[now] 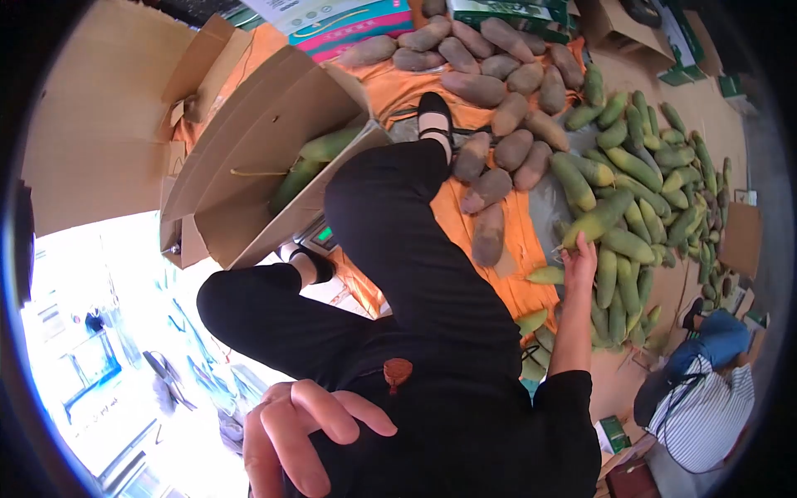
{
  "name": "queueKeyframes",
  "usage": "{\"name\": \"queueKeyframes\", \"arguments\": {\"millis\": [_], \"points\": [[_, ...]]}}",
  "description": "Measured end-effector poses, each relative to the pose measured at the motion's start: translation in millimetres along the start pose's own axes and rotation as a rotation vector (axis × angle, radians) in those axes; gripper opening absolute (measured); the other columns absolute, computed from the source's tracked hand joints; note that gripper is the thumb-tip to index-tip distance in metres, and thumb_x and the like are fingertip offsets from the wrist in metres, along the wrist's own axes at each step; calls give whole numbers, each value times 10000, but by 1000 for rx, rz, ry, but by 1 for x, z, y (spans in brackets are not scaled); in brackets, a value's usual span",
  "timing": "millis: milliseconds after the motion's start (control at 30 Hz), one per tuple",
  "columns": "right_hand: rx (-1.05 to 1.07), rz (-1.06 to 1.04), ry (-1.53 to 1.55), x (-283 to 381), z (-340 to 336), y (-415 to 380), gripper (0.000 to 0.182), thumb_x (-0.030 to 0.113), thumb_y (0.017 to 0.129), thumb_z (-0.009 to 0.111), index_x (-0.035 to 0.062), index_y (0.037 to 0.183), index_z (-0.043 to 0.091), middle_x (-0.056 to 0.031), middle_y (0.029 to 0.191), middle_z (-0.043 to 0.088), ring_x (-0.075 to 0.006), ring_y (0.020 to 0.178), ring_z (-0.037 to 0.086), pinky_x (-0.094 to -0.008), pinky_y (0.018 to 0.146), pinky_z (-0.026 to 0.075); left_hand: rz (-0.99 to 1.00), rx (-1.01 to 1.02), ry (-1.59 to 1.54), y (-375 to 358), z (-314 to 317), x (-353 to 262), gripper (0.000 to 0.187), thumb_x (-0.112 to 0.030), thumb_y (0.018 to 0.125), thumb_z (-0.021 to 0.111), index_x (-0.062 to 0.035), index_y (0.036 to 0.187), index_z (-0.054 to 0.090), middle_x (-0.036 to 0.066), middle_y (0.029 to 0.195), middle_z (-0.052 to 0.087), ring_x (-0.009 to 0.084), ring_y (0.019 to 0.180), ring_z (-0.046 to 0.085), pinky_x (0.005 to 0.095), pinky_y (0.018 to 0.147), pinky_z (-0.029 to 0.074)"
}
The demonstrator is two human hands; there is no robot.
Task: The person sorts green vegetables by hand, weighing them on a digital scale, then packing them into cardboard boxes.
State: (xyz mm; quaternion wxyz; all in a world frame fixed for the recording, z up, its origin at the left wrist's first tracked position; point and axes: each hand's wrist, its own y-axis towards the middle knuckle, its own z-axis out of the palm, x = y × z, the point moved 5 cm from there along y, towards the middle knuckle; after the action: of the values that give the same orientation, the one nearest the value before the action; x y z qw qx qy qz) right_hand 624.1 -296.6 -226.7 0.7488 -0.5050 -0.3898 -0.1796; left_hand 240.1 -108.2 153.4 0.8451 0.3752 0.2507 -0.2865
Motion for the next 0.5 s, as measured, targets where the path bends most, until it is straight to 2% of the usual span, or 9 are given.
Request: {"name": "queueKeyframes", "arguments": {"millis": [100, 133, 200, 267, 300, 333, 367, 433, 500], "points": [[129, -67, -177, 38, 85, -19, 364, 227, 874, 625, 90, 1196, 526, 15, 1014, 586, -115, 876, 540, -271, 758, 428, 121, -222, -56, -16, -11, -2, 292, -306, 929, 541, -98, 772, 674, 150, 995, 616, 397, 1031, 540, 533, 822, 491], [215, -119, -279, 50, 112, -23, 391, 205, 869, 626, 74, 1220, 516, 11, 1027, 581, -117, 910, 539, -277, 805, 424, 137, -229, -51, -17, -14, -7, 292, -306, 929, 541, -98, 772, 674, 150, 995, 616, 397, 1031, 540, 533, 822, 491], [339, -217, -374, 81, 176, -47, 427, 182, 859, 629, 60, 1247, 499, 2, 1035, 575, -122, 950, 533, -275, 837, 419, 219, -20, 107, -12, -17, -22, 257, -386, 909, 553, -225, 1055, 691, 103, 1276, 475, 405, 1257, 303, 636, 1055, 188], [599, -367, -549, 116, 259, -77, 503, 149, 826, 646, 33, 1284, 475, -16, 1048, 563, -128, 1023, 517, -272, 893, 403, 186, -28, 339, -21, -48, -48, 178, -294, 886, 616, -133, 863, 690, 87, 1041, 563, 309, 1114, 454, 533, 825, 504], [729, -409, -641, 129, 292, -93, 542, 138, 803, 660, 19, 1294, 466, -25, 1053, 558, -128, 1057, 506, -269, 916, 393, 367, -191, 422, -31, -60, -50, 269, -295, 923, 558, -70, 864, 692, 153, 980, 620, 389, 1031, 542, 498, 815, 489], [741, -412, -646, 138, 317, -104, 542, 138, 803, 660, 19, 1294, 466, -25, 1053, 558, -128, 1057, 506, -269, 916, 393, 390, -274, 529, -40, -77, -55, 220, -219, 917, 551, -46, 853, 670, 154, 932, 620, 380, 981, 559, 484, 789, 488], [870, -494, -765, 144, 345, -118, 545, 136, 774, 673, 9, 1270, 485, -33, 1044, 554, -137, 1045, 511, -271, 906, 397, 356, -513, 782, -49, -86, -61, 116, -81, 855, 541, -24, 815, 634, 143, 894, 615, 368, 938, 570, 441, 783, 483], [1006, -580, -891, 146, 394, -140, 549, 134, 745, 685, -1, 1245, 504, -40, 1035, 551, -145, 1033, 515, -272, 895, 401, 81, -872, 1225, -57, -107, -63, 194, 92, 701, 485, 14, 837, 600, 133, 894, 609, 323, 980, 578, 380, 864, 444], [1258, -703, -1043, 134, 439, -165, 535, 163, 713, 690, -7, 1197, 535, -75, 1011, 554, -193, 1003, 534, -294, 879, 416, -208, -874, 1549, -65, -126, -56, 314, 64, 722, 546, 16, 1028, 599, 154, 1064, 583, 347, 1115, 515, 416, 949, 398]]}}
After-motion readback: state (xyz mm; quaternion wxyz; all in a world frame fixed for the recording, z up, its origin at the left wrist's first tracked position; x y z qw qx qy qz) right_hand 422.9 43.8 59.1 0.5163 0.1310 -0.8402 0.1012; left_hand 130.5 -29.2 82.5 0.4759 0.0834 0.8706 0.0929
